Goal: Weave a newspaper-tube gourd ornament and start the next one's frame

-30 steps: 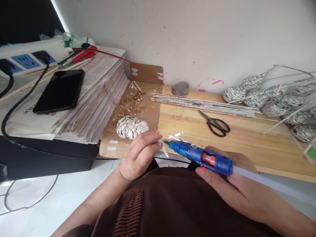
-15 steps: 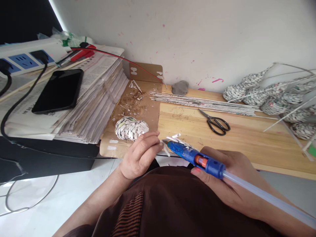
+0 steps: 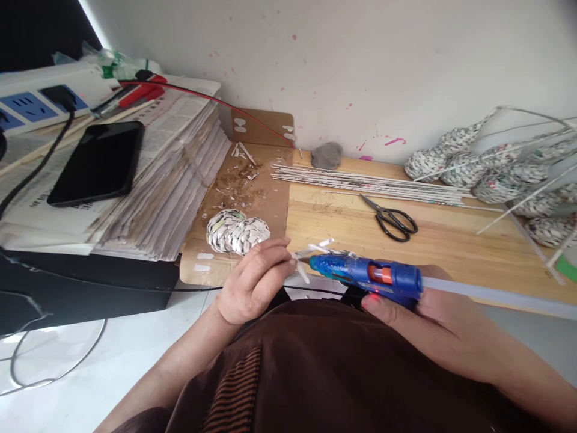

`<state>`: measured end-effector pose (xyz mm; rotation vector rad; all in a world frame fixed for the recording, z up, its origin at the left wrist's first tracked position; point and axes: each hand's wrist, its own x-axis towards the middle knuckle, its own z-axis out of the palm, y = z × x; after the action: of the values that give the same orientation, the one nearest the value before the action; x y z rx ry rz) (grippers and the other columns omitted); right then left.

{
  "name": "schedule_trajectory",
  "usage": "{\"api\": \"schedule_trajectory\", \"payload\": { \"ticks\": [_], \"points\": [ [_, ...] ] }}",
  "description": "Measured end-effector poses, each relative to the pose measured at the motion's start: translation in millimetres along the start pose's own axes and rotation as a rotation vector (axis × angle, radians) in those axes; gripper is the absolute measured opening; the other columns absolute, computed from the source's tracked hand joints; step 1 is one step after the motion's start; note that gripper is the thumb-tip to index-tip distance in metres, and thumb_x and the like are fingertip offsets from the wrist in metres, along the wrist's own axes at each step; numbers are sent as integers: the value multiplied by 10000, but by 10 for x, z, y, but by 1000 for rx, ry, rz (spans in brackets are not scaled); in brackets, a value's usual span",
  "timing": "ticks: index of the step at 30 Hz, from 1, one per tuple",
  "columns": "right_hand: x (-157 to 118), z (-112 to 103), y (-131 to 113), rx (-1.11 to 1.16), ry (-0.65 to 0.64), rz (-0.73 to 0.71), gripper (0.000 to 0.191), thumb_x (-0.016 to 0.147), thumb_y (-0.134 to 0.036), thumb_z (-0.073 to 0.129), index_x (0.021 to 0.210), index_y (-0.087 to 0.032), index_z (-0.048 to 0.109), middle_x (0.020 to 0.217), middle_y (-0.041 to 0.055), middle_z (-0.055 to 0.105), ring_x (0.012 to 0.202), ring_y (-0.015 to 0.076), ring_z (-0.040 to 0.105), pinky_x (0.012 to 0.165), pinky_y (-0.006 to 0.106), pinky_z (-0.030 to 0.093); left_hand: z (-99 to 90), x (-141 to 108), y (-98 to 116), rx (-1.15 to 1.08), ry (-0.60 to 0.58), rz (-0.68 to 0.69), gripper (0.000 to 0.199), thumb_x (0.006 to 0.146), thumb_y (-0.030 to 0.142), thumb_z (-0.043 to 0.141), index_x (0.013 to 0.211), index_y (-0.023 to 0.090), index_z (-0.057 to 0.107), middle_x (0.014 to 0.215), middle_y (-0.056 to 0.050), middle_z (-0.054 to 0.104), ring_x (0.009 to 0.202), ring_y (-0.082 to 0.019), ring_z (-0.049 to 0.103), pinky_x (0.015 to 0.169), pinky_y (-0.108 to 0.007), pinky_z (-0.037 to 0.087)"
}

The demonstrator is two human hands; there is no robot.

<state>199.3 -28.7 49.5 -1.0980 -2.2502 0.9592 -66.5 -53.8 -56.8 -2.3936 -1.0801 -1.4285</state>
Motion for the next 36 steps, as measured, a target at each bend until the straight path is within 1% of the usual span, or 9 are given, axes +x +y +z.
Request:
{"api": "schedule_trajectory", "payload": {
  "ticks": [3,5,9,12,17,21,25,30,36],
  "points": [
    [-30,-12,57,3,-118,36,80,879,-324,665,850,-266,712,716,-4,686,638,184,624,593,300,532,13,-8,-10,10,21,0,270,867,21,621,1102,154,631,1084,-96,646,1192,-273,629,946,-431,601],
    [-45,-32,78,45,-112,57,102,888,-341,655,860,-257,706,738,7,684,638,180,617,571,292,520,26,-9,-21,14,44,-25,278,861,18,626,1091,174,629,1080,-83,650,1166,-259,645,933,-422,607],
    [-42,-55,109,236,58,151,158,913,-394,627,921,-250,690,636,-9,588,517,128,514,442,241,423,52,11,-29,10,123,-84,297,841,-4,638,1047,209,626,1049,-45,649,1099,-225,681,899,-385,623],
    [34,-4,146,431,160,205,164,907,-393,646,938,-233,668,583,-39,510,482,102,471,436,227,417,66,34,-12,-4,163,-97,300,825,-10,657,1021,215,626,1027,-29,649,1076,-220,693,895,-384,630],
    [294,211,170,617,201,246,229,812,-368,755,901,-210,616,673,-34,590,558,101,523,492,227,443,81,52,32,-21,169,-68,317,785,-44,686,1004,182,644,1036,-48,660,1085,-242,692,890,-390,633],
    [459,376,92,611,177,218,299,692,-362,844,818,-182,640,725,-14,652,628,117,570,593,256,486,89,66,51,-36,158,-54,323,796,-26,685,1031,193,649,1036,-48,667,1099,-250,683,885,-403,637],
    [519,458,15,533,150,174,244,762,-381,783,741,-170,662,698,-10,631,652,121,561,637,271,480,85,81,64,-50,135,-36,304,828,10,671,1061,204,652,1043,-55,677,1115,-253,676,898,-414,633],
    [549,511,10,479,233,154,259,799,-409,745,750,-183,627,634,-30,571,623,123,540,591,265,448,75,79,75,-44,87,-23,312,848,11,643,1099,196,661,1073,-70,689,1134,-250,670,924,-414,619],
    [553,549,2,460,291,124,243,801,-369,748,736,-185,605,694,-15,604,700,146,588,648,283,466,79,105,76,-16,77,-18,333,822,-15,662,1103,164,670,1100,-77,698,1073,-213,688,933,-361,612]
  ]
}}
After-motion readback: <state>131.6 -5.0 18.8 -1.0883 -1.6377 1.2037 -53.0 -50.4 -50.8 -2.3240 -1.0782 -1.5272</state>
